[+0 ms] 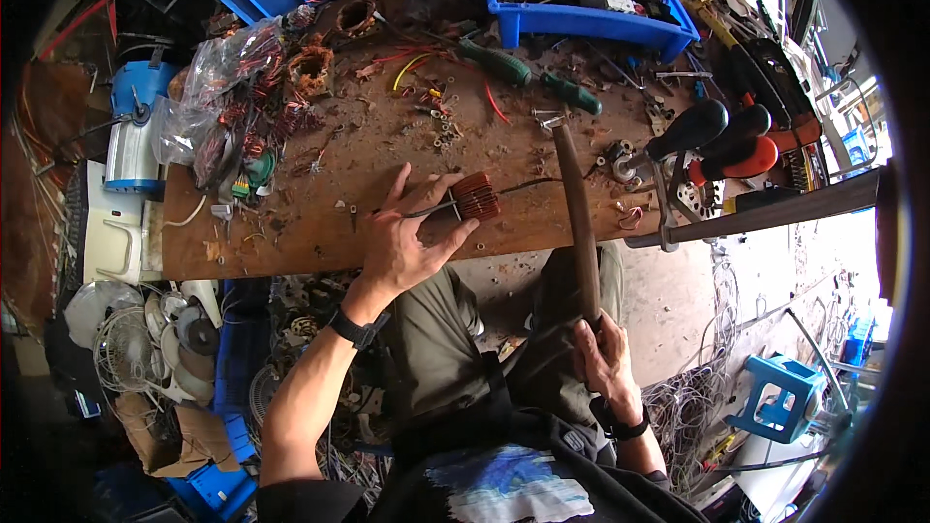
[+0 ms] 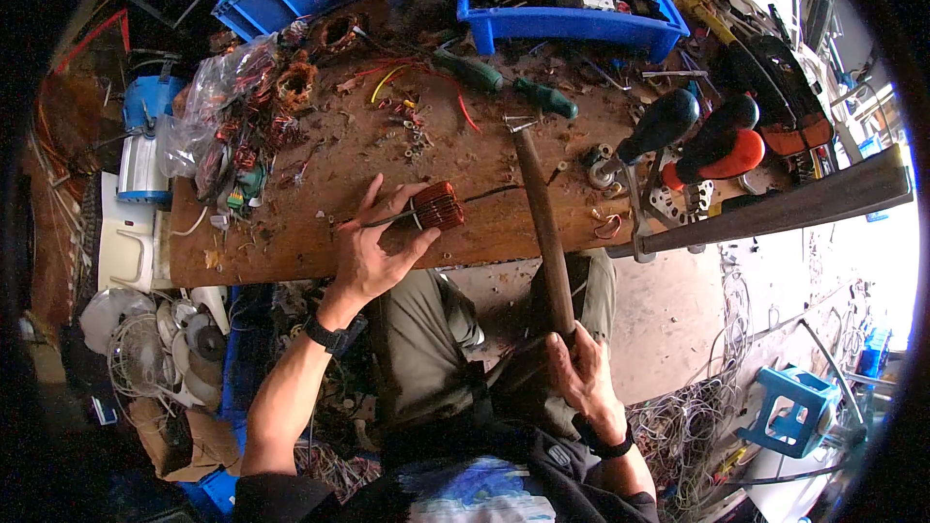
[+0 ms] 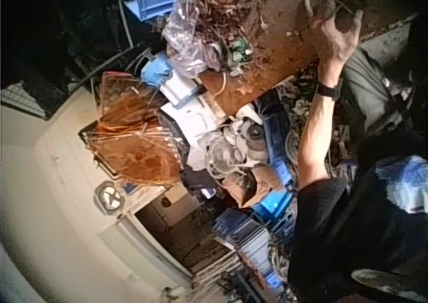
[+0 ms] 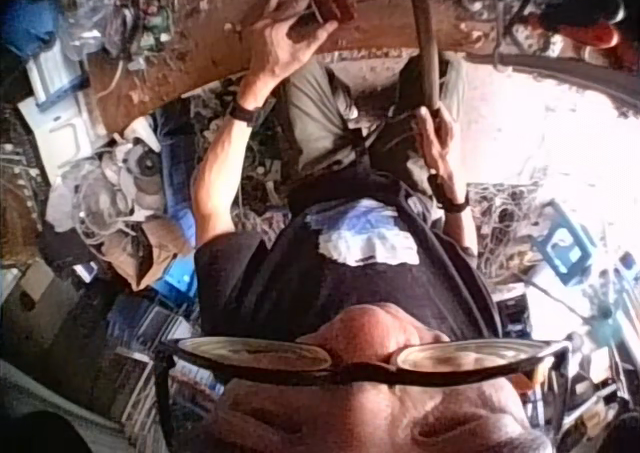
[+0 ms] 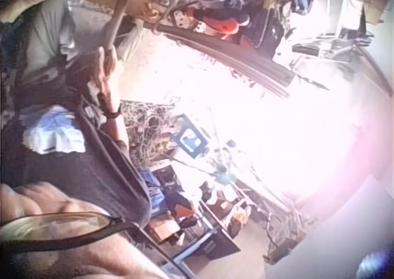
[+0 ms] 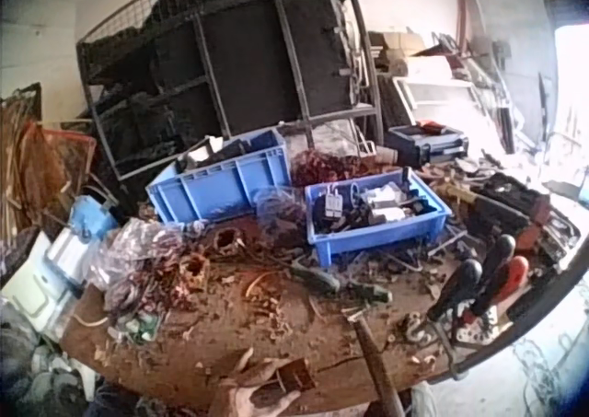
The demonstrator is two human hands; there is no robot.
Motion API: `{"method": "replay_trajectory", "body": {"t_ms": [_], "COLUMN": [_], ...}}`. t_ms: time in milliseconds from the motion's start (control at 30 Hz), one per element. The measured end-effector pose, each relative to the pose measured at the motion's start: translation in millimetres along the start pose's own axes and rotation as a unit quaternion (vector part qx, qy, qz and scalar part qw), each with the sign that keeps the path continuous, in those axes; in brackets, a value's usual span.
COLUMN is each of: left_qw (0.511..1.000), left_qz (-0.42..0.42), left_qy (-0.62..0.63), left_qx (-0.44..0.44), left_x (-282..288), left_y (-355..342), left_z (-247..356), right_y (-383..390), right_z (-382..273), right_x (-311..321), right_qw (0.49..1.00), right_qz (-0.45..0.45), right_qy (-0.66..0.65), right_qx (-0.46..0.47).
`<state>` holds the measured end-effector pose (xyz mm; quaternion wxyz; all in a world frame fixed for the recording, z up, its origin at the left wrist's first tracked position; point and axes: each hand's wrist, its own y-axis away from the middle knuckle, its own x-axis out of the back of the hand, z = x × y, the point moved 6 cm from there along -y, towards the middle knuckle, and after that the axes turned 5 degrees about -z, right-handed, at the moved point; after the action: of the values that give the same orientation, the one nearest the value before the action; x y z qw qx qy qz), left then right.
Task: The person works at a cluttered workbench in a workshop, handling various electronic components and wires. They use a hammer to repeatedly strike a small cylindrical object, likely a motor or coil, while holding it on the table.
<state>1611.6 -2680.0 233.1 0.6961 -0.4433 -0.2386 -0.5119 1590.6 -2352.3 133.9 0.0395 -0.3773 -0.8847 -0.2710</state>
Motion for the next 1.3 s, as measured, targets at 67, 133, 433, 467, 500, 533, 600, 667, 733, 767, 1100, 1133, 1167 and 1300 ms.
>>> {"method": "replay_trajectory", "body": {"t_ms": [67, 133, 433, 467, 500, 533, 600, 667, 733, 767, 1100, 1133, 1167, 1300], "left_qw": [1.0, 1.0, 1.0, 0.999, 0.999, 0.999, 1.0, 0.999, 0.999, 0.999, 0.998, 0.998, 0.998, 0.999], "left_qz": [-0.004, -0.002, 0.006, 0.012, 0.019, 0.013, 0.004, 0.02, 0.028, 0.027, 0.022, 0.025, 0.028, 0.046], "left_qy": [0.008, 0.009, 0.006, -0.002, -0.01, -0.002, 0.015, 0.009, 0.012, 0.018, 0.048, 0.051, 0.051, 0.017], "left_qx": [0.007, 0.01, 0.028, 0.032, 0.037, 0.033, 0.028, 0.038, 0.037, 0.032, 0.028, 0.022, 0.019, -0.009], "left_x": [0.6, 1.1, 4.4, 5.9, 7.1, 6.4, 6.6, 8.9, 8.6, 6.8, 10.7, 10.8, 12.1, 11.6], "left_y": [0.1, -2.0, -6.4, -6.3, -6.0, -6.3, -7.2, -6.9, -6.0, -5.8, -0.8, -1.4, -1.1, 1.2], "left_z": [0.2, 2.1, 0.0, 0.6, 0.7, 0.2, -0.9, 1.6, 1.5, -1.1, 1.2, 3.0, 3.8, 3.1], "right_y": [1.2, 4.9, 8.9, 10.6, 10.3, 10.2, 12.2, 12.3, 8.6, 6.2, -0.2, 0.5, 0.5, 0.3], "right_z": [4.1, 15.8, -43.2, -53.0, -55.1, -56.0, -69.6, -84.7, -87.8, -87.9, -101.2, -99.6, -97.1, -94.7], "right_x": [0.3, -1.6, -10.4, -10.0, -11.9, -13.9, -18.0, -20.8, -21.3, -22.2, -34.8, -35.2, -37.0, -39.0], "right_qw": [0.998, 0.987, 0.983, 0.992, 0.993, 0.993, 0.987, 0.981, 0.984, 0.983, 0.965, 0.958, 0.951, 0.968], "right_qz": [0.024, 0.054, -0.005, -0.015, -0.03, -0.045, -0.04, -0.013, -0.006, -0.002, 0.009, 0.013, 0.014, -0.025], "right_qy": [0.03, 0.079, 0.122, 0.074, 0.07, 0.067, 0.096, 0.114, 0.105, 0.113, 0.172, 0.187, 0.2, 0.191], "right_qx": [0.058, 0.126, 0.139, 0.105, 0.094, 0.083, 0.126, 0.155, 0.14, 0.147, 0.197, 0.215, 0.235, 0.159]}}
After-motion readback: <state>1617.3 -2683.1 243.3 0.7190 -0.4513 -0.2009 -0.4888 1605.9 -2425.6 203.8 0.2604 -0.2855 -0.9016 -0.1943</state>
